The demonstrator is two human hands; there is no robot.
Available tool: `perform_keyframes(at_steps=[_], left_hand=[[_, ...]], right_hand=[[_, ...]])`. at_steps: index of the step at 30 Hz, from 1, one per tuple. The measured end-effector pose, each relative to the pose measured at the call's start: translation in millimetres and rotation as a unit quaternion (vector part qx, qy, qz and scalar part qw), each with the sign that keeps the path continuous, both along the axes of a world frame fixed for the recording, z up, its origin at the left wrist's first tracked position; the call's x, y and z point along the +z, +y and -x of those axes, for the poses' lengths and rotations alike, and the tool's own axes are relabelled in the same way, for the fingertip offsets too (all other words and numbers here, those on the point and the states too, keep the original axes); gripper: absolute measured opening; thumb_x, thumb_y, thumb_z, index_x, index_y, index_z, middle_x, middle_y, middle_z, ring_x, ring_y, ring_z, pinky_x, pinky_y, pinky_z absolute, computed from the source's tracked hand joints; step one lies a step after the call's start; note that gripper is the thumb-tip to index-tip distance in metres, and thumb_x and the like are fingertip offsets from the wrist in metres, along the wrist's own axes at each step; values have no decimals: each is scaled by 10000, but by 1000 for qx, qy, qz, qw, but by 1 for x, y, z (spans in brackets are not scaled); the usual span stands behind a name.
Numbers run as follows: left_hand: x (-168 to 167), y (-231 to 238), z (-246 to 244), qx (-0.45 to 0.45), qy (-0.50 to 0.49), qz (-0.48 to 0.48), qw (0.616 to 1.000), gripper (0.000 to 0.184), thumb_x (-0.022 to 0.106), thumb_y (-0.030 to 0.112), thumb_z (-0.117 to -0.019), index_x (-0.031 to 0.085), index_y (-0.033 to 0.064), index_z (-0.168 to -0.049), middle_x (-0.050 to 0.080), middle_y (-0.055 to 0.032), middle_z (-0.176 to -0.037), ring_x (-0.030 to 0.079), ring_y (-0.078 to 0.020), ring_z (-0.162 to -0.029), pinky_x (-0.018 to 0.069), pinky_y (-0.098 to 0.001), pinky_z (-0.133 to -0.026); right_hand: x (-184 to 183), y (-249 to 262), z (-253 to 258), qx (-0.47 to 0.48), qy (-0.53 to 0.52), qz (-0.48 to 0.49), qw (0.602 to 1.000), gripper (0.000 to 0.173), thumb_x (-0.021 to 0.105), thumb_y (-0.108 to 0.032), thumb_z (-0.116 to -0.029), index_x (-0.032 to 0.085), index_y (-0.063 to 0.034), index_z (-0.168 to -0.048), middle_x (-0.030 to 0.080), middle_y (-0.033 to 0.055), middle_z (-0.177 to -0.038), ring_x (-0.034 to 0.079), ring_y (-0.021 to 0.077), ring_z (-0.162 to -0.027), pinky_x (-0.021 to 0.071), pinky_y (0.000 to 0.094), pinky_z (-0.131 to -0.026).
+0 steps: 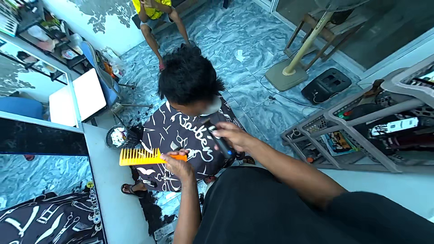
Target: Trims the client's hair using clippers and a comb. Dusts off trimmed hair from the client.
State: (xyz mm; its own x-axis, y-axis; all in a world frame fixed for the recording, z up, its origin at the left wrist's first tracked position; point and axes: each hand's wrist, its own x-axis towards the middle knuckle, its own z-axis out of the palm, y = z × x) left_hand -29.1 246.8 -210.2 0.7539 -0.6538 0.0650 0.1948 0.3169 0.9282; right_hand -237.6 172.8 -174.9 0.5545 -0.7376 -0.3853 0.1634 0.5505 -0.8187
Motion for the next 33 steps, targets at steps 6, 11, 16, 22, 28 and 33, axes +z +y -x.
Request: perform_keyframes(at_steps=[6, 11, 16, 22, 28, 33], left_hand=[[56, -85, 51, -162, -110, 226, 954, 550, 308, 578, -1072, 635, 187, -865, 641, 24, -663, 677, -170, -624, 623, -374, -642], [19, -68, 59, -161, -146, 38, 975, 591, 203, 502, -1110, 575, 114, -863, 609, 8, -614, 644, -169, -542, 605, -378, -569], [82, -58, 38, -30, -267, 35, 963, 349, 298, 291, -1129, 513, 65, -973, 587, 22, -657, 617, -131, -571, 579, -353, -600], [211, -158, -1, -152, -534, -130, 821, 619, 710, 509, -912, 581, -44, -1157, 656, -129, -964, 648, -197, -881, 547, -428, -839], [225, -209, 11, -341, -672, -358, 551, 895, 879, 543, -730, 494, 20, -1345, 651, -217, -1197, 639, -391, -1144, 494, -650, -970], [223, -217, 10, -329, -682, -379, 531, 972, 886, 543, -720, 443, 11, -1403, 622, -253, -1260, 606, -426, -1206, 471, -665, -1000]], right_hand=[[-37, 47, 91, -72, 38, -114, 990, 479, 377, -494, -1095, 357, -279, -1522, 644, 108, -999, 667, 259, -690, 591, 413, -540], [-47, 69, 114, -94, 213, 46, 971, 606, 771, -283, -917, 507, -104, -1432, 685, 113, -1015, 658, 193, -600, 596, 354, -517], [-39, 66, 109, -140, 298, 109, 938, 591, 837, -254, -843, 523, -5, -1278, 692, 125, -1036, 725, 191, -712, 651, 370, -651], [-4, 19, 38, -75, 274, 327, 902, 508, 798, -325, -864, 636, -37, -1249, 743, 103, -1079, 725, 198, -967, 603, 452, -893], [2, -20, -33, -126, 278, 420, 855, 411, 837, -266, -783, 697, -77, -1121, 353, 192, -1607, 634, 261, -1201, 593, 438, -931], [1, -33, -49, -136, 281, 378, 871, 411, 821, -277, -787, 675, -59, -1103, 315, 228, -1627, 635, 284, -1210, 590, 417, -925]])
